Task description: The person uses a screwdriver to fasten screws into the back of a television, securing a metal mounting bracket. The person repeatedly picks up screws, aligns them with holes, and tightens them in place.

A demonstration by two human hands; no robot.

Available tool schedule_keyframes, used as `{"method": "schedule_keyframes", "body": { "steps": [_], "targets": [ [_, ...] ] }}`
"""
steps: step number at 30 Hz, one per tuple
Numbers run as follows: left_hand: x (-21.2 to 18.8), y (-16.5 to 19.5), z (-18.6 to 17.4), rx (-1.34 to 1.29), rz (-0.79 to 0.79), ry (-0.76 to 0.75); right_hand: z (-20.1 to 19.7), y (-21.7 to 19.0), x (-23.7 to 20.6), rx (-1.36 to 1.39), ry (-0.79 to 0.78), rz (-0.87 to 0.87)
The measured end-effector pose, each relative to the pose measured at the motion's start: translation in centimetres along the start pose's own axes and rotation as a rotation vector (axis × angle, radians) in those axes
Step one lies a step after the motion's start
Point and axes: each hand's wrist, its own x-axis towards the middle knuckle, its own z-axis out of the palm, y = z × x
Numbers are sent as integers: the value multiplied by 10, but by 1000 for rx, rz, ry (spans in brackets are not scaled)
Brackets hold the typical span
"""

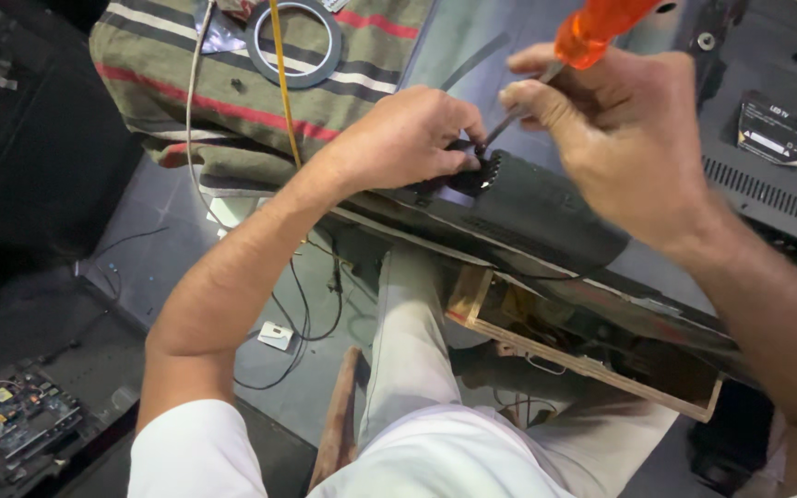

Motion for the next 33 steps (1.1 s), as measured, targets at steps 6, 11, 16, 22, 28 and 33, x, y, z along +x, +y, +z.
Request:
{"method": "schedule_keyframes", "body": {
  "steps": [6, 11, 16, 22, 28, 33],
  "targets": [
    [3, 1, -4, -152, -70, -84, -4, -2, 0, 70, -26, -108],
    [8, -1, -9, -304, -76, -129, -7, -8, 3, 94, -2, -108],
    [15, 7, -13, -176, 2, -129, -17, -8, 1, -6, 6, -143],
    [44, 22, -6, 16, 197, -59, -45, -3, -13, 70, 42, -35],
    [100, 43, 24, 153, 442, -99, -78, 2, -34, -110, 17, -53],
    [120, 54, 39, 158, 448, -149, -90, -2, -42, -112, 77, 87]
  ]
}}
